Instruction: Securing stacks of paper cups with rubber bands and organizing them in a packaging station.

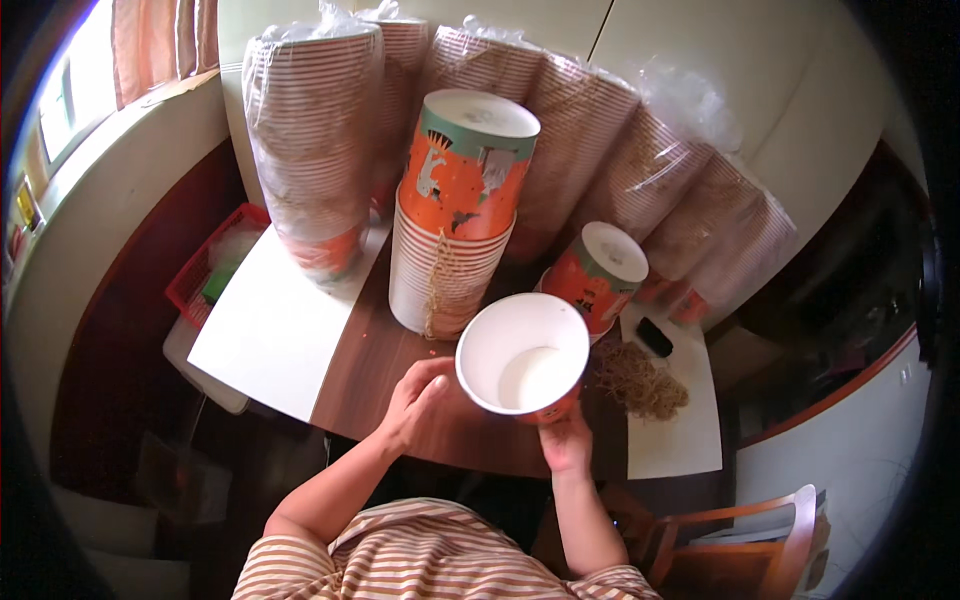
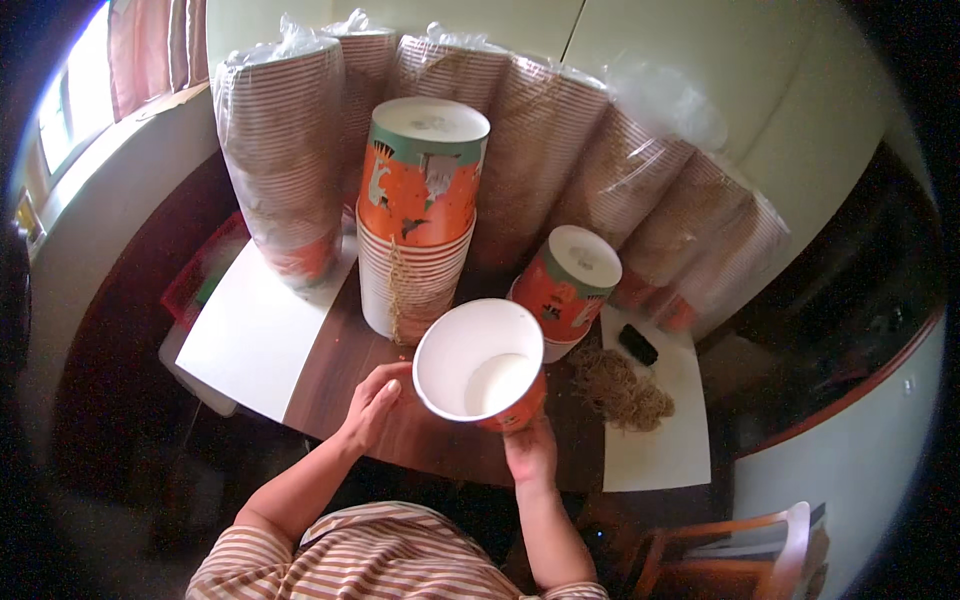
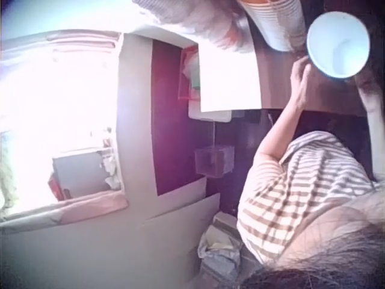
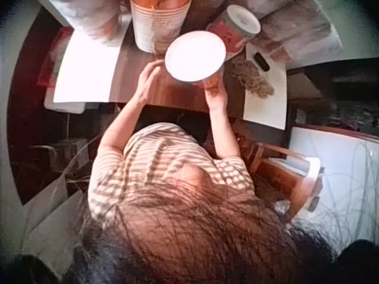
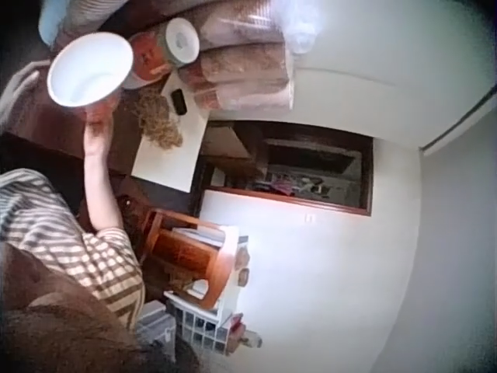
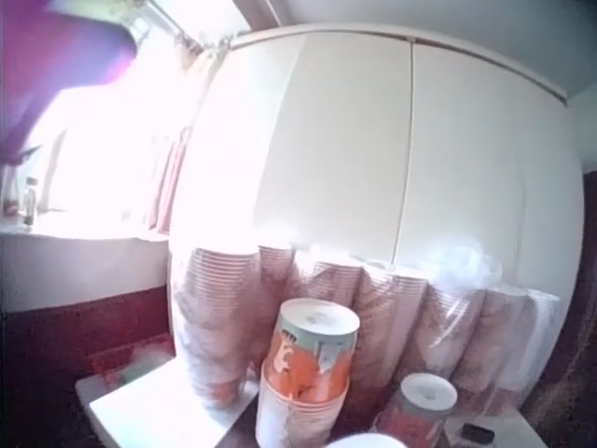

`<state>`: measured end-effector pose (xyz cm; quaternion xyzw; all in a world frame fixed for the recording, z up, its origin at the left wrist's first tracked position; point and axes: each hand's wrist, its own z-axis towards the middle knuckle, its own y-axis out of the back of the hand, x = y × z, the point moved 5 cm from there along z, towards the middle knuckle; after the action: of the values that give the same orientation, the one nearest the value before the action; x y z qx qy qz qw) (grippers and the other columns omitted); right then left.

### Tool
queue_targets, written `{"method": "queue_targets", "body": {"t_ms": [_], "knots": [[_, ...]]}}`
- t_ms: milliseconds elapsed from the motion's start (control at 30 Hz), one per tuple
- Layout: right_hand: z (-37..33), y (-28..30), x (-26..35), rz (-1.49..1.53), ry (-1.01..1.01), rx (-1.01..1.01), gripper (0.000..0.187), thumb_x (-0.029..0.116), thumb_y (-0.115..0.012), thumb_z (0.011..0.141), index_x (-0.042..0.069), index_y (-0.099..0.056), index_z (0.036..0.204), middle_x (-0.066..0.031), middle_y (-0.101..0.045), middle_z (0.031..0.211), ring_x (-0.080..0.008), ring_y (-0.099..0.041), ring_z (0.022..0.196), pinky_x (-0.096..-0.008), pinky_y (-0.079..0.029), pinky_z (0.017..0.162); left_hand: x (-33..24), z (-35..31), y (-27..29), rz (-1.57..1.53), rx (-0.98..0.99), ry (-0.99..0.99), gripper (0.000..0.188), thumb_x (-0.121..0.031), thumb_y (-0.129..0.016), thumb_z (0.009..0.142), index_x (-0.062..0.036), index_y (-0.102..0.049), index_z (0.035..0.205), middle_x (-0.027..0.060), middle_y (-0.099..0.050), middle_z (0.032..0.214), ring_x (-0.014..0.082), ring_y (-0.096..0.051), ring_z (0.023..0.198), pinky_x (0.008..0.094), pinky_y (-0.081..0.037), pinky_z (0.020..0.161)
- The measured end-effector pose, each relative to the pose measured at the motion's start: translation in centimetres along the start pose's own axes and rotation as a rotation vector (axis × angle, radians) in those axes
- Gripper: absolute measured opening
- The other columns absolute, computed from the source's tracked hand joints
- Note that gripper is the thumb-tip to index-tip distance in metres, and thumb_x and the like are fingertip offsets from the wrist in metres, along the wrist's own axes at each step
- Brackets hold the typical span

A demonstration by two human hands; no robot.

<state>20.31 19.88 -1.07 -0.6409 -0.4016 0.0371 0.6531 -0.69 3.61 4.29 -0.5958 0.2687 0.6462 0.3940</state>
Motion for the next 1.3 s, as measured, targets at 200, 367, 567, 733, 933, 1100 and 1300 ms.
{"method": "queue_targets", "body": {"t_ms": [200,367,567,733,933,1100,1300], "knots": [[-2.6,1.9,-2.4,-0.362,-0.347,0.06,0.027,0.023,-0.06,0.088,0.004,-0.058,0.108,-0.0113,-0.062,0.108,-0.024,-0.059,0.103,-0.0419,-0.05,0.088,-0.3,2.5,-0.1,-0.119,-0.088,0.053,0.044,-0.007,-0.061,0.083,0.0047,-0.048,0.123,0.0078,-0.063,0.1,0.0099,-0.058,0.085,0.0235,-0.047,0.074],[-2.5,0.3,1.0,-1.178,-0.341,0.051,0.02,0.012,-0.059,0.088,0.0,-0.06,0.104,-0.009,-0.065,0.093,-0.0174,-0.064,0.082,-0.0314,-0.055,0.068,-1.8,3.1,1.3,0.139,-0.109,0.069,0.034,0.0,-0.054,0.076,0.0055,-0.06,0.109,0.0094,-0.066,0.084,0.0103,-0.06,0.071,0.0238,-0.049,0.065],[0.0,-0.9,7.0,-1.571,-0.018,0.004,0.022,0.007,-0.06,0.085,-0.001,-0.062,0.106,-0.0087,-0.067,0.09,-0.0153,-0.063,0.081,-0.0294,-0.05,0.071,-6.5,1.6,0.1,0.404,-0.082,0.08,0.065,-0.004,-0.056,0.075,0.0008,-0.033,0.135,0.0186,-0.063,0.095,0.0213,-0.065,0.076,0.0311,-0.051,0.072],[2.4,-1.8,12.3,-1.967,0.289,-0.198,0.024,0.021,-0.063,0.084,0.001,-0.066,0.097,-0.0152,-0.068,0.087,-0.027,-0.066,0.082,-0.0354,-0.05,0.074,-8.6,0.3,0.3,0.858,-0.053,-0.009,0.042,-0.033,-0.064,0.082,-0.0037,-0.056,0.111,0.0128,-0.063,0.071,0.0286,-0.063,0.065,0.037,-0.05,0.062],[6.2,-2.6,14.5,-2.255,0.447,-0.233,0.024,0.018,-0.061,0.084,0.002,-0.064,0.102,-0.0143,-0.061,0.104,-0.0307,-0.06,0.095,-0.0404,-0.046,0.084,-10.1,2.4,0.2,0.918,-0.251,-0.188,0.041,-0.03,-0.067,0.079,-0.0038,-0.058,0.109,0.0137,-0.061,0.092,0.031,-0.062,0.081,0.0387,-0.05,0.075],[8.6,-2.8,13.1,-2.49,0.862,-0.042,0.024,0.014,-0.067,0.073,0.004,-0.064,0.094,-0.0117,-0.058,0.096,-0.0321,-0.055,0.095,-0.0434,-0.045,0.082,-7.0,3.6,-0.3,0.716,-0.073,-0.038,0.05,-0.013,-0.064,0.074,-0.0035,-0.049,0.121,0.0181,-0.055,0.105,0.0327,-0.06,0.085,0.039,-0.05,0.076],[11.2,-2.4,13.8,-2.293,0.685,-0.224,0.019,0.017,-0.068,0.072,0.007,-0.066,0.087,-0.0125,-0.058,0.095,-0.0328,-0.057,0.089,-0.0452,-0.047,0.075,-7.2,2.2,-0.4,0.704,-0.076,-0.101,0.051,-0.008,-0.062,0.073,-0.0039,-0.048,0.122,0.0176,-0.054,0.1,0.0316,-0.059,0.081,0.0378,-0.049,0.074]]}}
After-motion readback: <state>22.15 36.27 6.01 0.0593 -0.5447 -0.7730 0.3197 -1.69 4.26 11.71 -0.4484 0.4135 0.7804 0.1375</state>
